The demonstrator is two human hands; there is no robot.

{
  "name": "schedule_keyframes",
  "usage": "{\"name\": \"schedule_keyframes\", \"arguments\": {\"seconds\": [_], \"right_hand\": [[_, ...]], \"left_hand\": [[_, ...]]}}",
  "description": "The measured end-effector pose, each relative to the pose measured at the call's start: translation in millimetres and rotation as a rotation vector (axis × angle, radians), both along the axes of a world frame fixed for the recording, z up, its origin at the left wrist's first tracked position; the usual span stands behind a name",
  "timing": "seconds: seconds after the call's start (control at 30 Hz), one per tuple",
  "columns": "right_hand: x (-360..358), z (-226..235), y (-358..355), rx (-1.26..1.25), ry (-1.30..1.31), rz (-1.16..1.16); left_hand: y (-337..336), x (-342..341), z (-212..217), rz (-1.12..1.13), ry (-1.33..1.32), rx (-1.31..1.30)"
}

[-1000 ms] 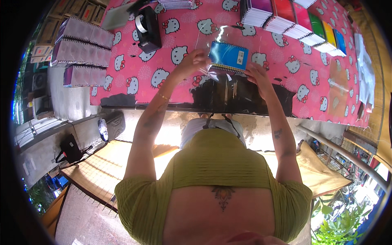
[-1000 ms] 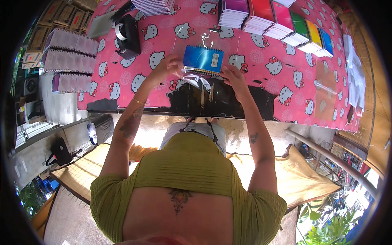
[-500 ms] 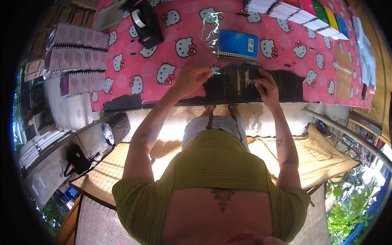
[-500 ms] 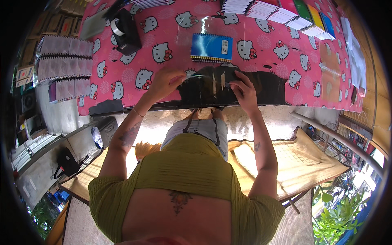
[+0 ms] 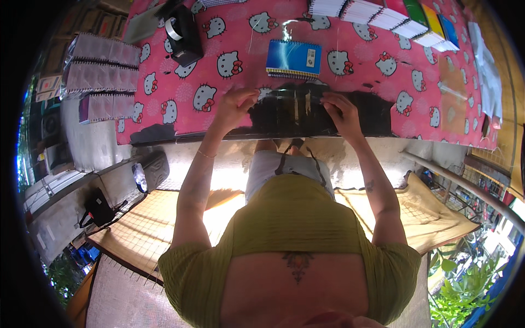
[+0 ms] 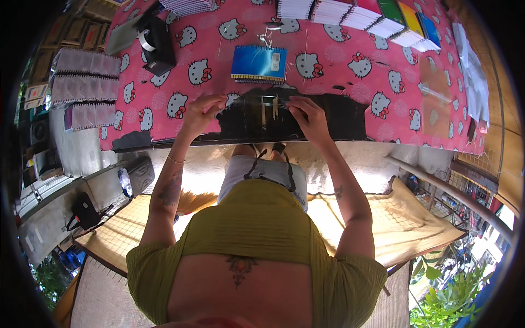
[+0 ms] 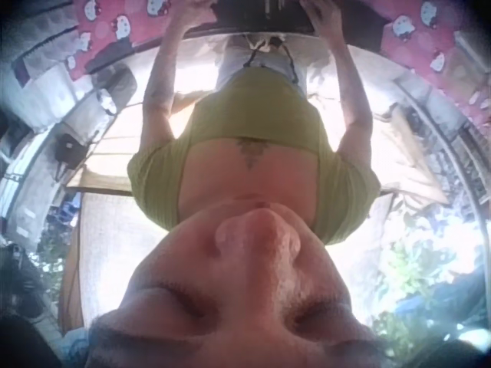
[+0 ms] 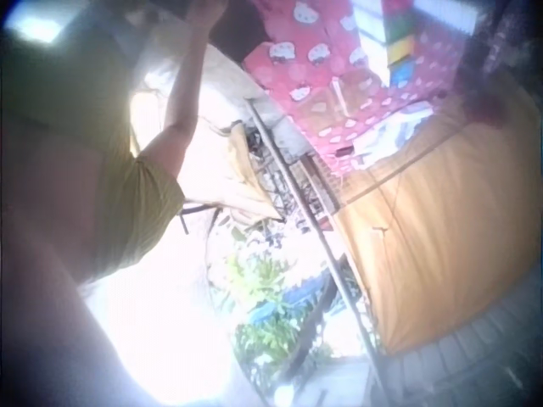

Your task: The person places small notebooks into plastic bags, folds the tops over, and seals them with tape.

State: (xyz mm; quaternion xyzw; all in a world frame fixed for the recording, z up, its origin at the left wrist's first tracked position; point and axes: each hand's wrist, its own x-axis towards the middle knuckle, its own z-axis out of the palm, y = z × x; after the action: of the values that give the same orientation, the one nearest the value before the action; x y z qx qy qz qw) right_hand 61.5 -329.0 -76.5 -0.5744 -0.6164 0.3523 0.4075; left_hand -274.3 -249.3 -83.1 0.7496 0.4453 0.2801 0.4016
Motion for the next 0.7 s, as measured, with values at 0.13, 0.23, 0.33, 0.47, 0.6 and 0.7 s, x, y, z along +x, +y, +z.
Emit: {"name": "schedule_keyframes", "arguments": {"seconds": [0.13,0.23,0.33,0.47,0.6,0.7], "right_hand": [[3.1,15.2,17.5,0.045,-0.002,-0.084],[7.9,7.4,37.6,-0.007,0.031,-0.197],[15.7,-7.6,57.2,-0.103,0.209,-0.293],[-17.9,21.0,63.0,0.299,-0.387,-0.516],[-89.7,37.7,47.5,0.407,-0.631,-0.009],[-110.0,18.7,52.3,0.320,-0.750,-0.028]], "left_hand": [[5.2,14.5,12.5,0.219,-0.107,-0.088],[24.7,24.5,27.3,0.287,-0.196,-0.082],[54.1,30.0,34.6,0.227,-0.287,-0.158],[85.5,23.6,-12.7,0.362,-0.322,-0.340],[92.0,22.9,-18.1,0.326,-0.329,-0.371],[94.7,32.1,2.7,0.372,-0.289,-0.238]]}}
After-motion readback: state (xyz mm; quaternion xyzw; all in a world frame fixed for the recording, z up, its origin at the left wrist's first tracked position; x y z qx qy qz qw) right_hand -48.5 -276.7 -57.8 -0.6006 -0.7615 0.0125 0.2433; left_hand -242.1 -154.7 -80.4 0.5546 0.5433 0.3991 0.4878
